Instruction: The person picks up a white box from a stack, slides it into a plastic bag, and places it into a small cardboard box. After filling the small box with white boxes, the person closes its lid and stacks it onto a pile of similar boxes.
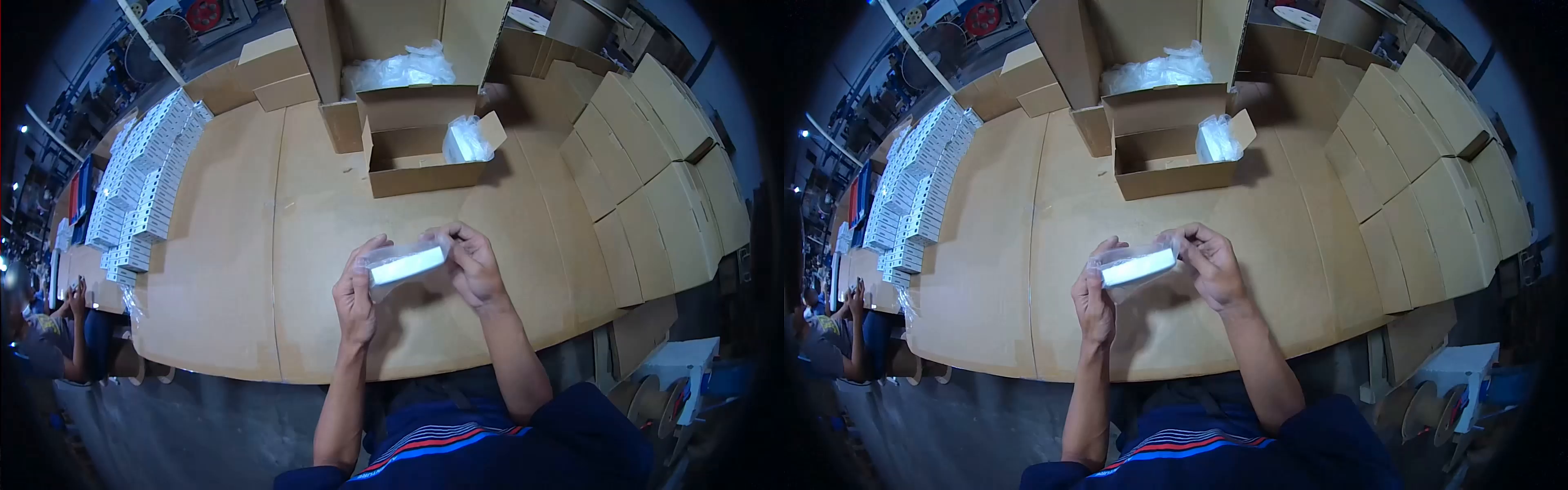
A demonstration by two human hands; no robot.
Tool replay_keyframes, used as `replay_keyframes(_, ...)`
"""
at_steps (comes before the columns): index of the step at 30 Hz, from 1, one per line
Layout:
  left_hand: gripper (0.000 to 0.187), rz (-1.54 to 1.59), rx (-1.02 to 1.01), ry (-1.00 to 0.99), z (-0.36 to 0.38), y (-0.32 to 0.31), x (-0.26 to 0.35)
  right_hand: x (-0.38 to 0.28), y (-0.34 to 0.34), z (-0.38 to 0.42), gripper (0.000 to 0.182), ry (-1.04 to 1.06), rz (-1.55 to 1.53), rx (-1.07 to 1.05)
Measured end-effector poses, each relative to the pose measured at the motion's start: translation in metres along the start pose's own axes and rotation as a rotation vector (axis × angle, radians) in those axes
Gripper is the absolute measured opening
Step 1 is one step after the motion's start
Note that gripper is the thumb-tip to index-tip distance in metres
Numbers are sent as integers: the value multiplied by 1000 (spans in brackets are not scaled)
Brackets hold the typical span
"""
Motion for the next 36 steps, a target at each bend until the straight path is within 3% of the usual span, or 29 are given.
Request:
replay_keyframes(2,47,-63,14,-30,3,-4,-2,4,0,5,9,-47,-18,112)
replay_keyframes(5,46,69,135,117,7,1,-9,7,-12,5,6,-30,69,142)
replay_keyframes(9,43,123,211,155,9,1,-22,7,-9,6,6,-63,182,232)
replay_keyframes(10,43,164,228,160,0,-3,-25,7,-10,7,20,-58,179,215)
replay_keyframes(13,43,255,303,234,6,-1,-29,-8,-38,17,38,-79,-71,56)
replay_keyframes(14,43,311,251,256,8,2,-34,-9,-36,19,52,-42,-55,11)
replay_keyframes(18,54,252,118,273,9,4,-39,8,-15,21,47,-117,272,110)
replay_keyframes(23,58,289,-17,330,20,-10,-19,10,-17,23,34,74,252,181)
replay_keyframes(24,60,448,-9,333,24,-8,-20,9,-16,25,33,87,267,170)
replay_keyframes(27,59,539,-26,329,28,-6,-15,10,-14,28,23,101,289,124)
replay_keyframes(31,37,-107,14,278,21,-11,-6,2,-24,29,15,10,355,122)
replay_keyframes(32,27,-73,92,336,21,-13,-3,1,-25,29,13,-29,372,137)
replay_keyframes(36,29,-19,169,318,20,-17,-8,-4,-20,30,15,51,592,133)
Point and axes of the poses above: each hand's wrist, its own z-axis away from the middle knuckle, its own y-axis out of the back of the hand, x = y × z, the point moved 4 cm from there along -z, towards the middle knuckle, and after that the axes turned 4 degrees about -y, right-handed, at the moved point
